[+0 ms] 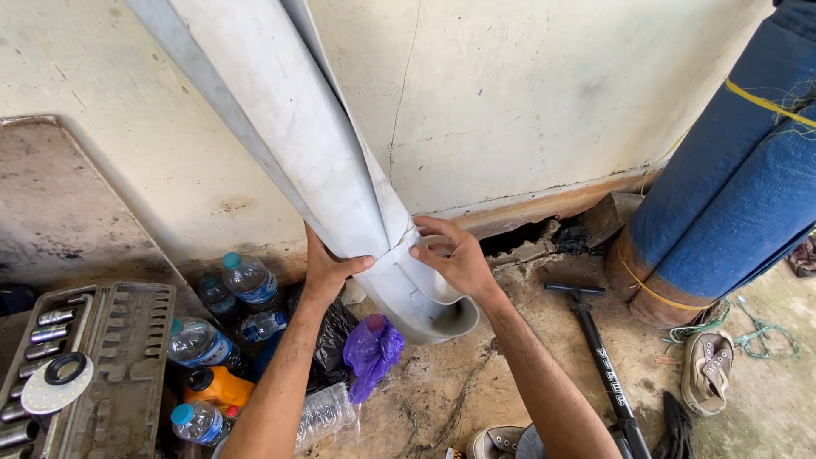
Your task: The recorder is repairing or assembling a manual air pump and handling rolled-up materials.
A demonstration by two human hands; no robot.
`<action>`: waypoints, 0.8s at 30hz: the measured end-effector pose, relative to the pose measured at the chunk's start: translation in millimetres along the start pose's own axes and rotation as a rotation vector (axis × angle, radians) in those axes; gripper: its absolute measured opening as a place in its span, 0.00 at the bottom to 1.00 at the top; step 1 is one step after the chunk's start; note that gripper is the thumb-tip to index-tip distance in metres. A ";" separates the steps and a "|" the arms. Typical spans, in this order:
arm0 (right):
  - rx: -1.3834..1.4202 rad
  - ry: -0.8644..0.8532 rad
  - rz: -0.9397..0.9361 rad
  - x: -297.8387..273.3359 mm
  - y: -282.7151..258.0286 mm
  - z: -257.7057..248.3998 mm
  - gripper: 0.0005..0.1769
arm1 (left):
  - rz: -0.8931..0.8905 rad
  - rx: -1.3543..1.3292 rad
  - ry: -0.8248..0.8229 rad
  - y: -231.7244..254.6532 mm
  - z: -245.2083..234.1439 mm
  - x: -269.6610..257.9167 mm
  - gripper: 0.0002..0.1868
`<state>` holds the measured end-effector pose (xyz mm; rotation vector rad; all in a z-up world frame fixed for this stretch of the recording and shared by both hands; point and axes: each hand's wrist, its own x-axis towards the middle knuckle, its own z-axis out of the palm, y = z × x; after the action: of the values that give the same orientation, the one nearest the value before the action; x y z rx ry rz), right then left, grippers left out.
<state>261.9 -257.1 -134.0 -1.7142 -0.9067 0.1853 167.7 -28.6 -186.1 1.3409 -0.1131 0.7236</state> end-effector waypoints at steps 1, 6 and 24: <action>0.001 0.000 -0.001 -1.0 -3.6 0.6 0.31 | 0.001 0.001 0.000 1.2 -1.2 -0.4 0.68; -0.114 0.082 -0.134 -3.9 -25.5 5.8 0.23 | -0.037 -0.015 0.000 2.8 -7.4 2.7 0.71; -0.074 0.008 -0.209 -4.4 -48.0 -2.1 0.15 | -0.286 -0.160 -0.019 -6.9 -28.0 0.6 0.68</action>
<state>237.3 -258.1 -92.5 -1.6736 -1.0907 0.0062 162.8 -3.2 -198.8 1.1809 0.0060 0.4508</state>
